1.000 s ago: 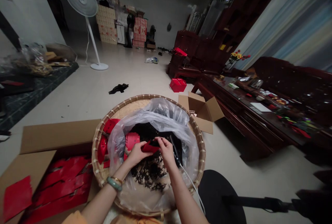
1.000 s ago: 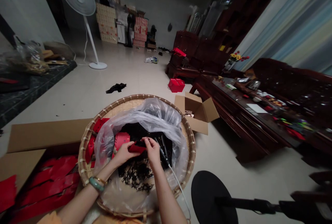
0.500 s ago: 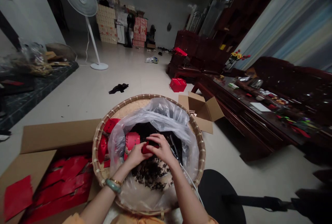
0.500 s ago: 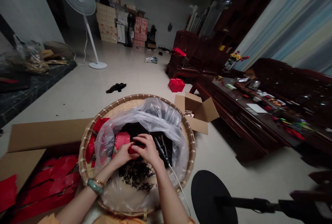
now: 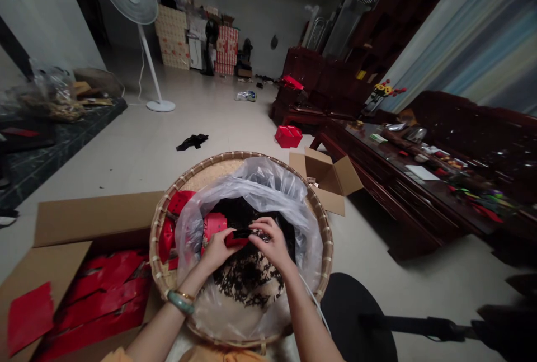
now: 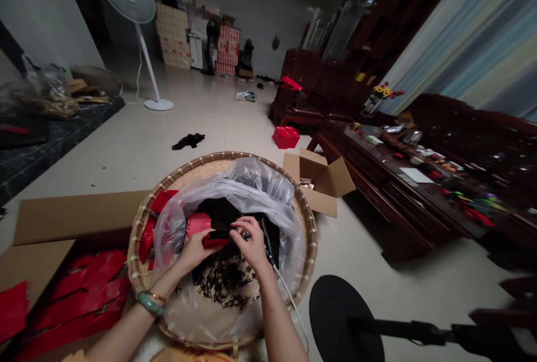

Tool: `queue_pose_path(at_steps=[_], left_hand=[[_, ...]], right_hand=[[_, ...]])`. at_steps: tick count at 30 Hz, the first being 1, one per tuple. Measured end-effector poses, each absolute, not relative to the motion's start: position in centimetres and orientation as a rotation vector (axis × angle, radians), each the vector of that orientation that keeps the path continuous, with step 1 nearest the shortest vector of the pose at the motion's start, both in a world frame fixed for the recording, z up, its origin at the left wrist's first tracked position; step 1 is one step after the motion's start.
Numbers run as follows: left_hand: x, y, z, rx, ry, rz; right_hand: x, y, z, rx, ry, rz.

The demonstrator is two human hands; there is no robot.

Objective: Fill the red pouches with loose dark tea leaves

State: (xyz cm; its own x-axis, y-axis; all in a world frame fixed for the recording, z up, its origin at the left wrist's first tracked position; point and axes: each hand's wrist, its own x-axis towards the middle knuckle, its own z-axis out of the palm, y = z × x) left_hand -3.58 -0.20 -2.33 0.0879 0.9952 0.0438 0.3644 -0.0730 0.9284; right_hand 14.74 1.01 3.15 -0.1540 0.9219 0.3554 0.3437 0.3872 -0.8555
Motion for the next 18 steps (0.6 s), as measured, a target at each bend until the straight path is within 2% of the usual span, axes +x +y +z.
queue_pose_path(at_steps=[7, 15, 18], left_hand=[[-3.7, -0.4, -1.9, 1.734, 1.489, 0.863], [-4.2, -0.5, -1.7, 1.714, 1.477, 0.95], [-4.2, -0.5, -1.7, 1.704, 1.43, 0.989]], right_hand=[[14.7, 0.2, 3.8, -1.098, -2.114, 0.783], [16.0, 0.8, 4.1, -1.199, -1.765, 0.685], [16.1, 0.4, 4.3, -1.209, -1.84, 0.592]])
